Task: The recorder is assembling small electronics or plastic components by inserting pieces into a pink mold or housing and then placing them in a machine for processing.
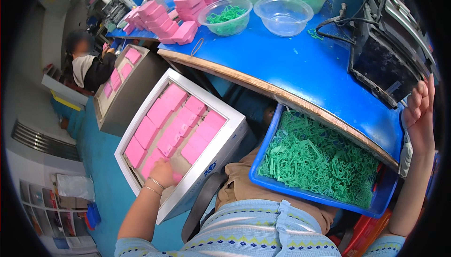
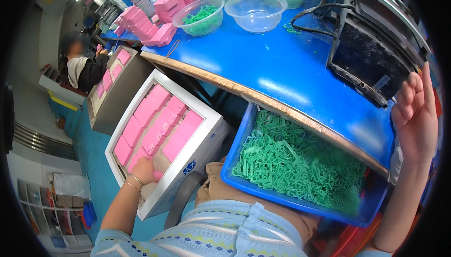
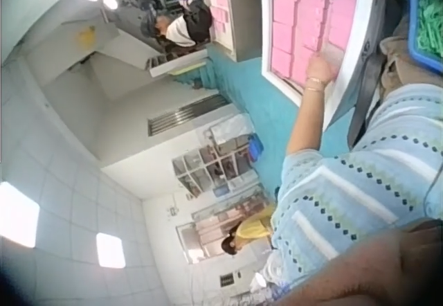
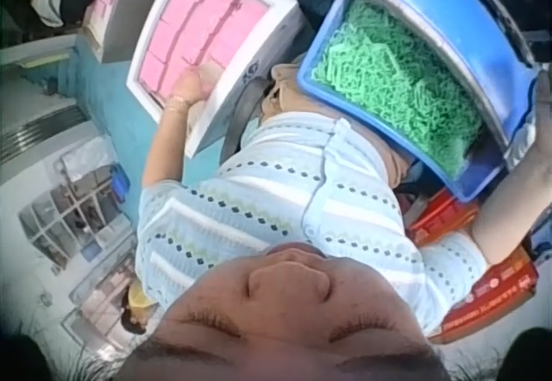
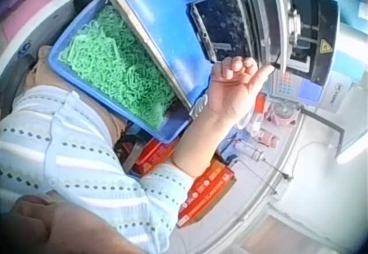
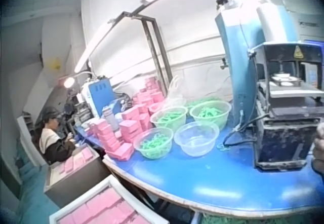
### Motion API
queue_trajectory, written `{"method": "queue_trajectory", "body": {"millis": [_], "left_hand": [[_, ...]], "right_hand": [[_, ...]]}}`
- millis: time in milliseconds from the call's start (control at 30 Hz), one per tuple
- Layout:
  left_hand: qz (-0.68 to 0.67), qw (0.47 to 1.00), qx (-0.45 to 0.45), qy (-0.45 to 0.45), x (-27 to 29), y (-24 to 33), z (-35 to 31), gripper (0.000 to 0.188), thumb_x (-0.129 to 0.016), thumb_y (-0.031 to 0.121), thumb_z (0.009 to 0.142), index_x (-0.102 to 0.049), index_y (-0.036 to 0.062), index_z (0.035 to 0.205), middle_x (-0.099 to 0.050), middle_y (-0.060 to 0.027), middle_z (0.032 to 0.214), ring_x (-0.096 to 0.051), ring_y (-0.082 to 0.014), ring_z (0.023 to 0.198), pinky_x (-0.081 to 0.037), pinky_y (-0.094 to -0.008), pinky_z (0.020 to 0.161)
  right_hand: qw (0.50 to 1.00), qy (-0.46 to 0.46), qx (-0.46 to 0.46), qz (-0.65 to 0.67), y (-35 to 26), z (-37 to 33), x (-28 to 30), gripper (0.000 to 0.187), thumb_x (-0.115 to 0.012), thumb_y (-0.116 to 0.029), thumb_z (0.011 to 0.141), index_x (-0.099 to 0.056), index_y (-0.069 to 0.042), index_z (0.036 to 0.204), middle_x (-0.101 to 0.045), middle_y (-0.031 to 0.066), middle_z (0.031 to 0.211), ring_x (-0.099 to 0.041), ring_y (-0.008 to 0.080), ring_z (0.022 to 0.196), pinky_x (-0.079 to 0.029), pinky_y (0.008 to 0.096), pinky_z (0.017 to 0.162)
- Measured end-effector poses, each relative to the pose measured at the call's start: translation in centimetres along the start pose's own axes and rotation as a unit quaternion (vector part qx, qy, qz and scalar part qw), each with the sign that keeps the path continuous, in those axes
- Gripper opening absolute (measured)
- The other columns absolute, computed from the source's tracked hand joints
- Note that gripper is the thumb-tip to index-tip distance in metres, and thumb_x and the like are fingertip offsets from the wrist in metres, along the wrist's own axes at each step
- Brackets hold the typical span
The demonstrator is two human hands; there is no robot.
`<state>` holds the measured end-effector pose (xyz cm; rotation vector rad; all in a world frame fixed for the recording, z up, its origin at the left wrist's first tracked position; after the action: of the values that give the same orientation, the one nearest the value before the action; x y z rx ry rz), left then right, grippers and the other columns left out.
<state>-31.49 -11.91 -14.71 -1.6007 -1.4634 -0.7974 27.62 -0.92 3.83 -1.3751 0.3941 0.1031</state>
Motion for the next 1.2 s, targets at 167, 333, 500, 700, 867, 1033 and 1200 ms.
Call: {"method": "queue_trajectory", "body": {"millis": [167, 333, 500, 700, 867, 1033, 1200], "left_hand": [[-0.011, 0.990, 0.044, 0.133, 5.5, 1.4, -0.7, 0.032, -0.065, 0.012, 0.068, -0.052, -0.0002, 0.096, -0.055, -0.0200, 0.092, -0.053, -0.0346, 0.090, -0.046, -0.0386, 0.077], [-0.643, 0.731, -0.226, 0.034, 14.2, 15.6, -0.1, 0.038, -0.061, 0.000, 0.074, -0.041, 0.0055, 0.106, -0.048, -0.0052, 0.095, -0.049, -0.0122, 0.088, -0.043, -0.0263, 0.076], [-0.592, 0.664, -0.456, -0.047, 17.2, 27.4, -3.1, 0.040, -0.058, 0.001, 0.080, -0.039, 0.0036, 0.114, -0.046, -0.0108, 0.114, -0.047, -0.0119, 0.097, -0.041, -0.0270, 0.083], [-0.672, 0.511, -0.500, -0.194, 16.4, 32.1, -2.8, 0.043, -0.044, 0.022, 0.091, -0.029, 0.0000, 0.124, -0.047, -0.0142, 0.111, -0.048, -0.0150, 0.088, -0.040, -0.0279, 0.077], [-0.697, 0.562, -0.415, -0.160, 16.6, 33.5, -3.0, 0.042, -0.048, 0.004, 0.085, -0.027, 0.0007, 0.122, -0.051, -0.0110, 0.097, -0.051, -0.0105, 0.085, -0.043, -0.0251, 0.072], [-0.662, 0.629, -0.392, -0.117, 16.4, 33.6, -2.6, 0.041, -0.042, -0.008, 0.078, -0.032, 0.0036, 0.116, -0.050, -0.0099, 0.098, -0.053, -0.0129, 0.086, -0.045, -0.0243, 0.072], [-0.738, 0.523, -0.379, -0.198, 15.9, 32.8, -1.4, 0.046, -0.052, -0.008, 0.078, -0.034, 0.0015, 0.119, -0.047, -0.0096, 0.108, -0.050, -0.0120, 0.097, -0.044, -0.0254, 0.080]], "right_hand": [[0.994, -0.106, -0.011, -0.038, 2.3, -6.3, -6.5, 0.019, -0.041, -0.026, 0.093, -0.039, -0.008, 0.086, -0.044, 0.0014, 0.070, -0.043, 0.0033, 0.044, -0.034, 0.0126, 0.038], [0.952, -0.208, -0.081, -0.209, 7.8, -11.1, -9.3, 0.035, -0.067, -0.005, 0.075, -0.045, -0.002, 0.102, -0.047, 0.0112, 0.105, -0.059, 0.0183, 0.083, -0.050, 0.0246, 0.066], [0.967, -0.217, -0.133, 0.021, 11.9, -12.8, -12.0, 0.035, -0.071, -0.014, 0.076, -0.040, -0.004, 0.088, -0.043, 0.0174, 0.116, -0.052, 0.0237, 0.103, -0.042, 0.0335, 0.090], [0.967, -0.098, -0.186, 0.144, 11.9, -13.2, -8.2, 0.022, -0.059, -0.013, 0.085, -0.039, -0.004, 0.081, -0.050, 0.0154, 0.103, -0.051, 0.0186, 0.094, -0.044, 0.0311, 0.079], [0.990, -0.074, -0.046, -0.114, 11.0, -13.0, -6.5, 0.023, -0.052, -0.022, 0.089, -0.055, 0.001, 0.088, -0.051, 0.0164, 0.105, -0.051, 0.0213, 0.096, -0.042, 0.0317, 0.080], [0.957, -0.099, 0.101, -0.255, 9.6, -12.7, -6.7, 0.017, -0.055, -0.016, 0.087, -0.050, 0.000, 0.086, -0.048, 0.0209, 0.111, -0.051, 0.0235, 0.101, -0.042, 0.0333, 0.082], [0.988, 0.018, -0.060, 0.140, 10.9, -12.0, -5.1, 0.024, -0.053, -0.009, 0.088, -0.033, -0.004, 0.102, -0.052, 0.0247, 0.110, -0.052, 0.0203, 0.102, -0.043, 0.0337, 0.089]]}}
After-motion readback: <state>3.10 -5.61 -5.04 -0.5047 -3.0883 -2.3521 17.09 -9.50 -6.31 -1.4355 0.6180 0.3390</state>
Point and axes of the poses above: each hand's wrist, its own z-axis towards the middle knuckle, its own x-axis out of the back of the hand, y = z × x, the point moved 5 cm from there along z, towards the middle knuckle
